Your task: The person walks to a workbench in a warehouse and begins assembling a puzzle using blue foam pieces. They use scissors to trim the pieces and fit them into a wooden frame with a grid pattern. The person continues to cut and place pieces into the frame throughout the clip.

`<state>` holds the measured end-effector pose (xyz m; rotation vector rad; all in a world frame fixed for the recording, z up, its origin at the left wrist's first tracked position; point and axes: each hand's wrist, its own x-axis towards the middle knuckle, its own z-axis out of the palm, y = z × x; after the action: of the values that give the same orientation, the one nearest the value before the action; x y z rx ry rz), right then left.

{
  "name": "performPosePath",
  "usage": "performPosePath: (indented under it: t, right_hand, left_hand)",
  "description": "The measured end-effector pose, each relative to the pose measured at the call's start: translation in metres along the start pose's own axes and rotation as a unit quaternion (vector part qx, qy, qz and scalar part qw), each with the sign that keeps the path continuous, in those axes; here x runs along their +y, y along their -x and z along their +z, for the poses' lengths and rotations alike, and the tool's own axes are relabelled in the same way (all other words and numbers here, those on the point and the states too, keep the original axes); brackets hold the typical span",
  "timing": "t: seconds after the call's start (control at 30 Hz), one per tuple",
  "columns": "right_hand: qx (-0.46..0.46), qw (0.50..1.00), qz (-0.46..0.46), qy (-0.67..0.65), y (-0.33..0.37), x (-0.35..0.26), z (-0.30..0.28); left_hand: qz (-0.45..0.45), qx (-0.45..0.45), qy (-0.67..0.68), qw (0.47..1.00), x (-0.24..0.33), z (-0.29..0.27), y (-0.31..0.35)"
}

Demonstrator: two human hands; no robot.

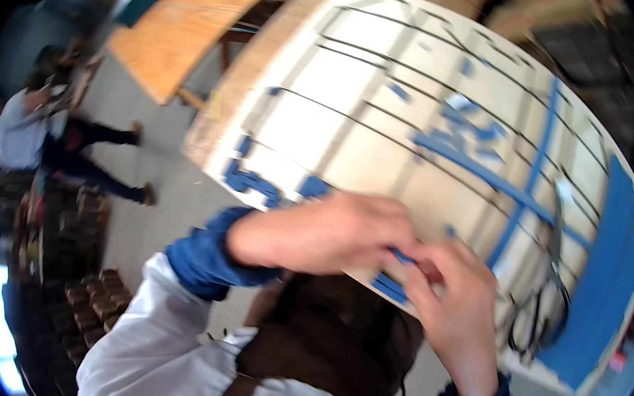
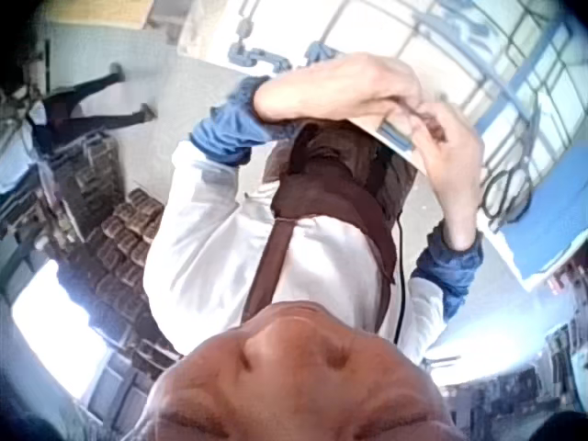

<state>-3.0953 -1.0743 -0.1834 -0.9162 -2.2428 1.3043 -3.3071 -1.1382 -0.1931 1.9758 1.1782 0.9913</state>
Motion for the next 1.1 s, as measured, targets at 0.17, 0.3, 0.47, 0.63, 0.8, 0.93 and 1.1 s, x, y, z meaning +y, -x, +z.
performPosePath:
  t: [0.17,0.3,0.47,0.63,0.8,0.93,1.1]
  right_hand:
    - [0.01,0.994,0.104,0.036,0.043,0.029,-0.014]
    - [-0.008,0.994,0.078,0.08,0.05,0.023,-0.009]
    - [-0.028,0.985,0.15,0.084,0.055,0.029,-0.015]
    - [0.021,0.985,0.128,0.112,0.043,0.017,-0.009]
    - [0.009,0.982,0.134,0.134,0.039,0.013,-0.013]
    - [-0.005,0.982,0.117,0.15,0.04,0.009,-0.007]
    - [-0.029,0.98,0.093,0.172,0.034,0.006,0.002]
  left_hand:
    - [0.06,-0.026,0.034,0.997,-0.007,0.054,-0.013]
    - [0.07,0.016,0.033,0.997,0.001,0.066,0.005]
    - [0.053,0.032,0.038,0.997,0.0,0.069,0.007]
    - [0.012,0.161,-0.025,0.987,-0.02,0.045,0.029]
    - [-0.113,0.259,0.003,0.959,-0.017,0.047,0.053]
    - [-0.098,0.26,0.005,0.961,-0.02,0.05,0.05]
    - [-0.096,0.257,0.006,0.962,-0.022,0.049,0.052]
